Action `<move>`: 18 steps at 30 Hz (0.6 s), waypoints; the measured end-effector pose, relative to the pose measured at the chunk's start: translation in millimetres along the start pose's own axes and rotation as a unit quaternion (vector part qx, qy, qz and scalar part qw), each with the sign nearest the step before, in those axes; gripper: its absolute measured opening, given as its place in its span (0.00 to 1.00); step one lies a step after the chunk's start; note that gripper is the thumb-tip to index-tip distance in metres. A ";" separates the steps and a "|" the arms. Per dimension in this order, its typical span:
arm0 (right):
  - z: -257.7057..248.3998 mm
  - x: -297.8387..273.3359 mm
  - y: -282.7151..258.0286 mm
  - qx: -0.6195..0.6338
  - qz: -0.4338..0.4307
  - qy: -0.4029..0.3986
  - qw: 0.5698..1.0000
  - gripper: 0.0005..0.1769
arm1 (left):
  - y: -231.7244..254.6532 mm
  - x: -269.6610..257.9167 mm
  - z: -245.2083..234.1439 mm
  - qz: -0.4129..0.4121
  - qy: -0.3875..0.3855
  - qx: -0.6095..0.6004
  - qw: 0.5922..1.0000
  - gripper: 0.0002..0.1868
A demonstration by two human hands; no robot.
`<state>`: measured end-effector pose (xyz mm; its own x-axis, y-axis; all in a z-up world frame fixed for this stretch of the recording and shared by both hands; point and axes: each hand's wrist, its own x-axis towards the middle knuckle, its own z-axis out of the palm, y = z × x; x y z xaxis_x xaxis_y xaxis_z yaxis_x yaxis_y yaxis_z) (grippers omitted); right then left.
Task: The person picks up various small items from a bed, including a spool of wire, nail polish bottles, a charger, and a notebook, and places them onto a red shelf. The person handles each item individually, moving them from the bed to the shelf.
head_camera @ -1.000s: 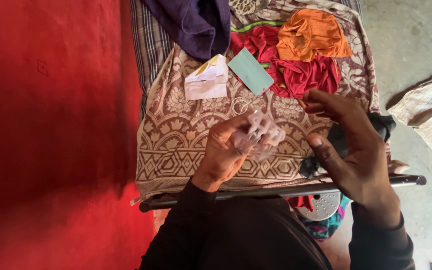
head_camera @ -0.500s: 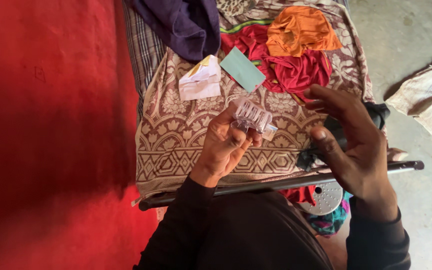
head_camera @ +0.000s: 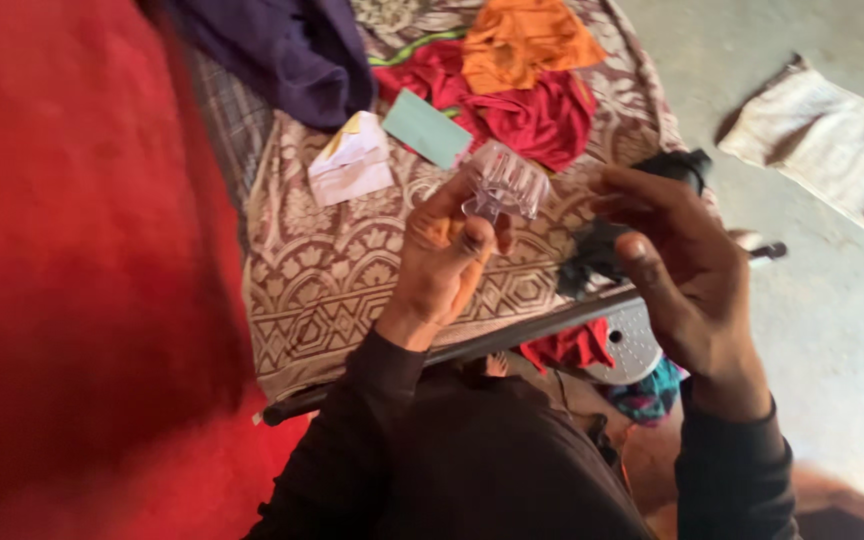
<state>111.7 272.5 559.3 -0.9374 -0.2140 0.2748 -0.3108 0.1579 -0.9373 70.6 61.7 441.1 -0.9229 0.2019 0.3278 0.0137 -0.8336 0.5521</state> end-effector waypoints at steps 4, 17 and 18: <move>-16.7 -16.3 0.2 0.026 0.025 0.028 0.999 0.27 | -5.1 10.8 13.9 -0.025 -0.009 -0.040 0.999 0.34; -13.7 -105.8 27.0 0.434 0.125 0.081 0.888 0.47 | -38.5 24.7 48.0 -0.230 -0.146 -0.109 0.956 0.26; -9.7 -123.5 24.3 0.433 0.124 0.111 0.886 0.47 | -46.7 24.1 56.2 -0.249 -0.161 -0.125 0.947 0.25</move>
<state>218.4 312.1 504.7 -0.9977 -0.0661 -0.0177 0.0563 -0.6453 -0.7619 69.3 134.4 466.3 -0.6251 0.7147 0.3138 -0.5207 -0.6813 0.5146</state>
